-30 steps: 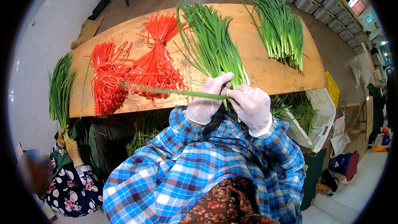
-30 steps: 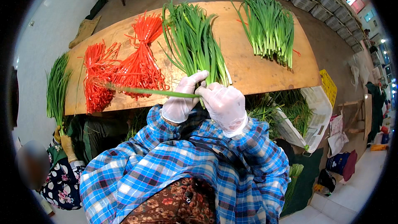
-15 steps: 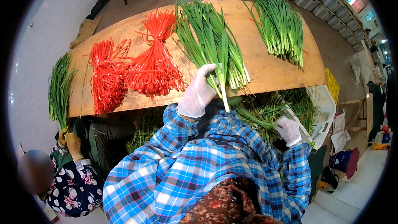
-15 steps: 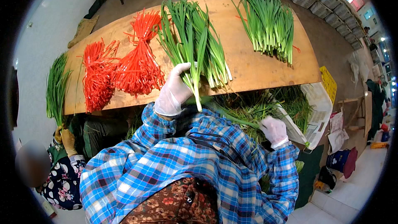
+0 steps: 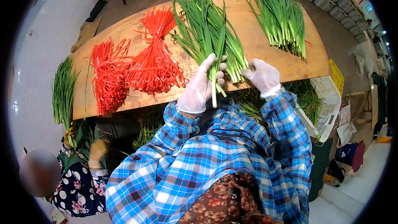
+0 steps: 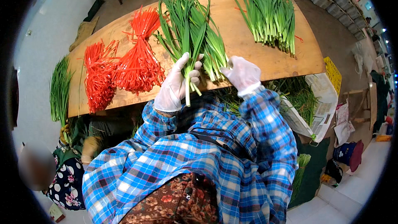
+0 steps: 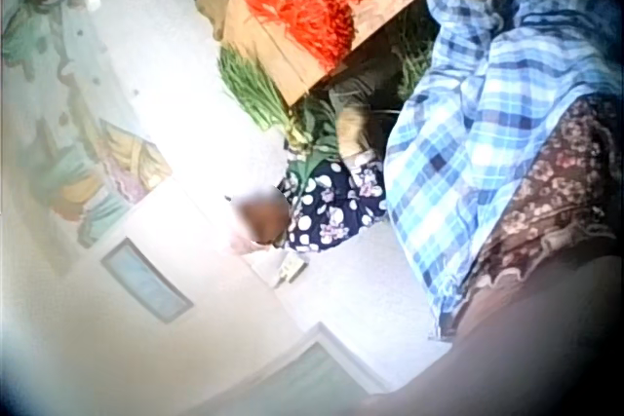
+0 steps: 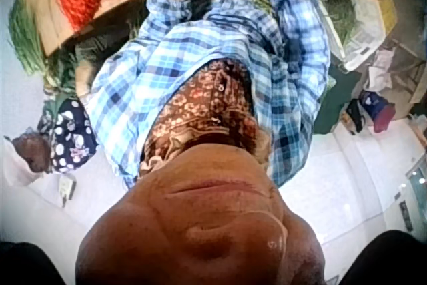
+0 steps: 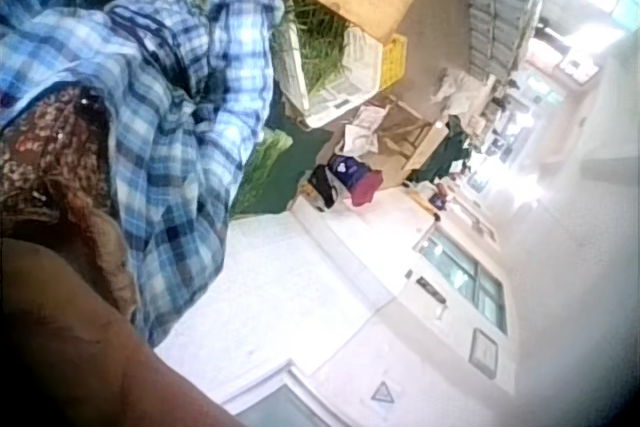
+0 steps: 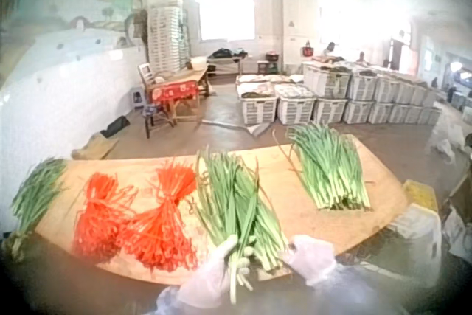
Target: The person gathers bundles of green onions, removes loose or yellowing leaves by hand, and secures each bundle with a rubber band before placing them into a white crate.
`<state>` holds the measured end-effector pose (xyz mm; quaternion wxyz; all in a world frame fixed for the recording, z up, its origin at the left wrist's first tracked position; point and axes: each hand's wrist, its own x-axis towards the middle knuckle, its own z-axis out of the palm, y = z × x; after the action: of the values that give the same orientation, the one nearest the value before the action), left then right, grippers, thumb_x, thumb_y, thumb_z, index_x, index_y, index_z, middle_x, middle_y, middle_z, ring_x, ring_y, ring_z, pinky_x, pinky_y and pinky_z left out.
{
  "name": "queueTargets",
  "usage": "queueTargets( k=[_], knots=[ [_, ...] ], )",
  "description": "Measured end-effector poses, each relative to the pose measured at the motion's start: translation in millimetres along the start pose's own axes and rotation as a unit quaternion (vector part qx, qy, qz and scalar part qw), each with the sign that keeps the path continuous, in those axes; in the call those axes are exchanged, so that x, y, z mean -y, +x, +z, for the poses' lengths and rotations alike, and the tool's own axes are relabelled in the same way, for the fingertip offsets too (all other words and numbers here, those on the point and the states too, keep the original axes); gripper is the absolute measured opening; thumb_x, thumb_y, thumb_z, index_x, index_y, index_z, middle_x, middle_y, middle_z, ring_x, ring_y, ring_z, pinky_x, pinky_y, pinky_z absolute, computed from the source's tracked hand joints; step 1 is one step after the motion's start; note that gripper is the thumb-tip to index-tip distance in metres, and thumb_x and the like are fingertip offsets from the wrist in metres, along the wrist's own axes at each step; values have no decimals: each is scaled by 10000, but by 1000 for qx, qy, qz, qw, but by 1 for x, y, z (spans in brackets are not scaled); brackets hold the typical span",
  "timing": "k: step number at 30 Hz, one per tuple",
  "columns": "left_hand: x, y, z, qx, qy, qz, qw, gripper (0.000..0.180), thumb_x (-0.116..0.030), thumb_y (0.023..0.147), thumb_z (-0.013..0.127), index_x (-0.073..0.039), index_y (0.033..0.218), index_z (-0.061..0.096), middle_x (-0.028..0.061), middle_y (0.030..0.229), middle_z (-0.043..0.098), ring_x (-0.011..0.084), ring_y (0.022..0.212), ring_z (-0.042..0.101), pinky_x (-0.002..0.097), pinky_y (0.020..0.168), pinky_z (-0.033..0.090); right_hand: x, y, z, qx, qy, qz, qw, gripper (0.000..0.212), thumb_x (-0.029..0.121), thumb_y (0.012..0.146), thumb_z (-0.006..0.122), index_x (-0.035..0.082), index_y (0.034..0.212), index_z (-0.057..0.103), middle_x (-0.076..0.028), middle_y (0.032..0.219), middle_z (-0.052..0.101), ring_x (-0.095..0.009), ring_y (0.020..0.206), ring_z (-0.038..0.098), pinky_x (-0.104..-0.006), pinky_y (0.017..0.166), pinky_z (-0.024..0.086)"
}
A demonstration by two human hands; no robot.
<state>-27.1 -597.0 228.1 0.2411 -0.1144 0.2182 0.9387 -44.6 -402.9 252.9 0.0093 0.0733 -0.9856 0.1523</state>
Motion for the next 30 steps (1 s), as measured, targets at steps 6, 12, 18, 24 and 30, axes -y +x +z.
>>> queueTargets(
  k=[6, 12, 18, 24, 30],
  knots=[
    [-4, -5, 10, 58, 4, 17, 998, 275, -198, 886, 540, -46, 1113, 506, -45, 615, 396, 48, 429, 323, 203, 410, 290, -27, 17, 6, -30, 157, 31, 987, 260, 300, 759, 601, 49, 827, 615, -138, 737, 631, -277, 675, 613, -369, 620, 477],
    [-4, 0, 3, 71, -38, 13, 997, 259, -161, 896, 510, -52, 1130, 497, -52, 565, 361, 52, 416, 314, 222, 423, 308, -6, -15, -45, 148, 596, 124, 779, 159, 185, 828, 495, 39, 815, 556, 1, 596, 495, -60, 394, 330, -205, 371, 250],
    [6, 1, 22, -10, 40, -2, 999, 290, -246, 889, 539, -52, 1101, 502, -68, 571, 367, 39, 439, 330, 198, 455, 329, 8, -28, -36, 201, 614, 105, 756, 200, 215, 856, 484, 31, 834, 562, -6, 568, 500, -65, 377, 361, -187, 376, 292],
    [16, 6, 33, -46, 121, 17, 991, 259, -289, 882, 542, -128, 703, 447, -41, 518, 365, 92, 461, 373, 236, 465, 356, 23, -34, -31, 222, 530, 102, 812, 198, 185, 832, 546, -5, 878, 574, -37, 631, 555, -88, 415, 453, -199, 403, 351],
    [18, -2, 36, -76, 114, -5, 991, 309, -280, 870, 541, -143, 624, 412, -30, 480, 355, 122, 489, 408, 253, 498, 399, 28, -36, -17, 128, 604, 140, 774, 143, 106, 804, 601, -14, 856, 541, -41, 664, 565, -82, 500, 499, -208, 451, 385]
  ],
)
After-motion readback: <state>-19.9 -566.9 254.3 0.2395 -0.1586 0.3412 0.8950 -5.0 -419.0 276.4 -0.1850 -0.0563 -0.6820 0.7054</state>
